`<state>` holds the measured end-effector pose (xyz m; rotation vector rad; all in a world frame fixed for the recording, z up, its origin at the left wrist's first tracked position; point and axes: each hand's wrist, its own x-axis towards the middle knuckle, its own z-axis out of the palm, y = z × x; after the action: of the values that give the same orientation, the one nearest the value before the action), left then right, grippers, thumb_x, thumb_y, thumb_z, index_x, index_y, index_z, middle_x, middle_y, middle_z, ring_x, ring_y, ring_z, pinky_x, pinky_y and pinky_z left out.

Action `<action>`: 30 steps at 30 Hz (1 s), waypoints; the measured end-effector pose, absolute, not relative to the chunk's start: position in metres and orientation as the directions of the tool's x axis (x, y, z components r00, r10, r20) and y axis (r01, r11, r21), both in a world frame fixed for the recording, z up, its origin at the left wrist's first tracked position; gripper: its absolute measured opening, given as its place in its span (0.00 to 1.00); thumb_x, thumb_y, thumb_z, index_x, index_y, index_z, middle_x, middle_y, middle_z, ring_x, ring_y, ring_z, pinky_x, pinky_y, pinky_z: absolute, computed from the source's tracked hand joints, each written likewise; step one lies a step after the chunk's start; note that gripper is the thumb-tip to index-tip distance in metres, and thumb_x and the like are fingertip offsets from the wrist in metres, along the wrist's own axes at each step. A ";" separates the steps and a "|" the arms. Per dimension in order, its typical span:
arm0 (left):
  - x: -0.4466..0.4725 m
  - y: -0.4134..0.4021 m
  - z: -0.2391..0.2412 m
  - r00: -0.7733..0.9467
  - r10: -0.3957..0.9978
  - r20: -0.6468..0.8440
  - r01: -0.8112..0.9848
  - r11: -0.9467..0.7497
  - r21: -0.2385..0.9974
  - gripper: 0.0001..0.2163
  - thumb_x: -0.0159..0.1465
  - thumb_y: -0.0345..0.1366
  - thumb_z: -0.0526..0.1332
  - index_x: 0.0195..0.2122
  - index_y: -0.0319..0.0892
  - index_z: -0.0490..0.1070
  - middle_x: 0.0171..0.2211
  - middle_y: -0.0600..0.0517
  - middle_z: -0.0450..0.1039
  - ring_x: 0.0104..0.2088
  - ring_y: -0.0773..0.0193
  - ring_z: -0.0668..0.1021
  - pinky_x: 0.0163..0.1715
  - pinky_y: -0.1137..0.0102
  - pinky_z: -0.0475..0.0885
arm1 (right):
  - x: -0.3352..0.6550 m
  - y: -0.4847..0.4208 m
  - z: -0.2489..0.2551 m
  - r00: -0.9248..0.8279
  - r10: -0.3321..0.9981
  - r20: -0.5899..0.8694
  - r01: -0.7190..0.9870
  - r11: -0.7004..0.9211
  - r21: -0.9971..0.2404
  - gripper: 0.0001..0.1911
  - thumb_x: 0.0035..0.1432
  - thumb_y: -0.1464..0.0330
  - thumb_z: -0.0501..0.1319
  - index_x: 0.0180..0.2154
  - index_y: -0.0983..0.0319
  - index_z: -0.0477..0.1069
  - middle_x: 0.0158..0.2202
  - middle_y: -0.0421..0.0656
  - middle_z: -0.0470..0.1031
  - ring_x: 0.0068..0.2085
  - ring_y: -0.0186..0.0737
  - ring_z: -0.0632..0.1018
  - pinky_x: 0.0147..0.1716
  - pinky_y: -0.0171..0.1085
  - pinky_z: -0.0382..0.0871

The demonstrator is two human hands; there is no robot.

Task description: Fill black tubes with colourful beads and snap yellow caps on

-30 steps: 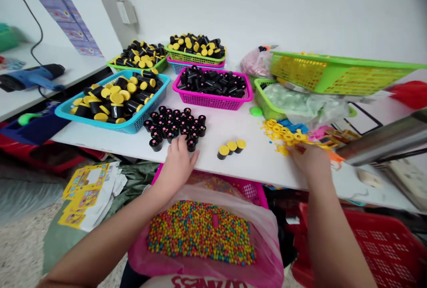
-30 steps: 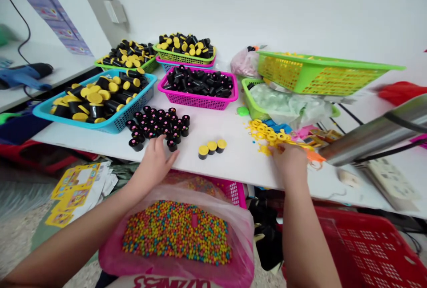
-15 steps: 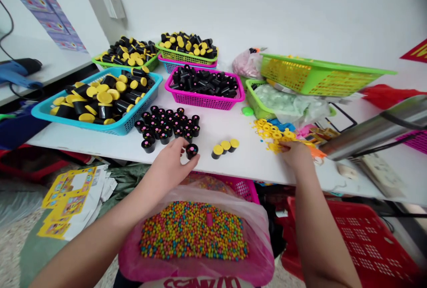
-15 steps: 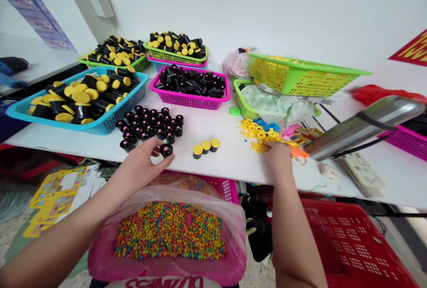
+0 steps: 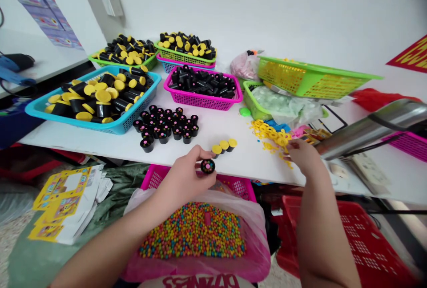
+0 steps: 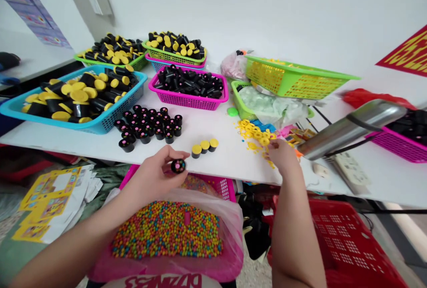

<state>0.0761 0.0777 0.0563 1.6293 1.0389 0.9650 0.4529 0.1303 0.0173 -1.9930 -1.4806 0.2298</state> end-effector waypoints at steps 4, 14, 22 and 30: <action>0.078 0.074 0.045 0.439 0.896 0.064 0.104 -0.121 0.987 0.09 0.57 0.31 0.64 0.37 0.44 0.66 0.49 0.46 0.75 0.45 0.59 0.78 0.43 0.63 0.73 | 0.419 0.106 0.037 0.291 0.956 -0.024 0.587 -0.198 -0.785 0.03 0.51 0.71 0.51 0.31 0.59 0.60 0.22 0.41 0.69 0.22 0.36 0.72 0.22 0.35 0.69; 0.074 0.075 0.024 0.400 0.908 0.122 -0.030 -0.120 0.992 0.17 0.61 0.39 0.65 0.50 0.44 0.65 0.46 0.47 0.71 0.45 0.59 0.75 0.44 0.65 0.71 | 0.237 0.053 0.059 -0.210 0.974 0.084 0.028 0.092 -0.995 0.12 0.66 0.64 0.52 0.48 0.54 0.50 0.24 0.31 0.62 0.21 0.30 0.65 0.19 0.28 0.58; 0.058 0.074 0.006 0.494 0.840 0.223 0.030 -0.273 0.961 0.16 0.69 0.38 0.53 0.58 0.46 0.56 0.47 0.46 0.69 0.43 0.61 0.75 0.43 0.65 0.72 | 0.215 0.051 0.040 0.049 0.959 0.280 0.023 0.279 -0.960 0.12 0.67 0.67 0.54 0.46 0.53 0.49 0.21 0.30 0.63 0.18 0.30 0.64 0.17 0.29 0.56; 0.060 0.071 0.012 0.616 0.734 0.285 0.067 -0.409 0.910 0.28 0.71 0.44 0.47 0.67 0.51 0.33 0.54 0.43 0.61 0.50 0.57 0.71 0.50 0.59 0.67 | 0.215 0.048 0.031 0.055 0.898 0.438 0.209 0.418 -0.884 0.12 0.66 0.72 0.54 0.46 0.54 0.52 0.19 0.28 0.56 0.17 0.28 0.61 0.17 0.29 0.57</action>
<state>0.0598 0.0710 0.0116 1.8644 0.6424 0.8572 0.2153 0.0476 0.0310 -1.0499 -1.4499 0.7058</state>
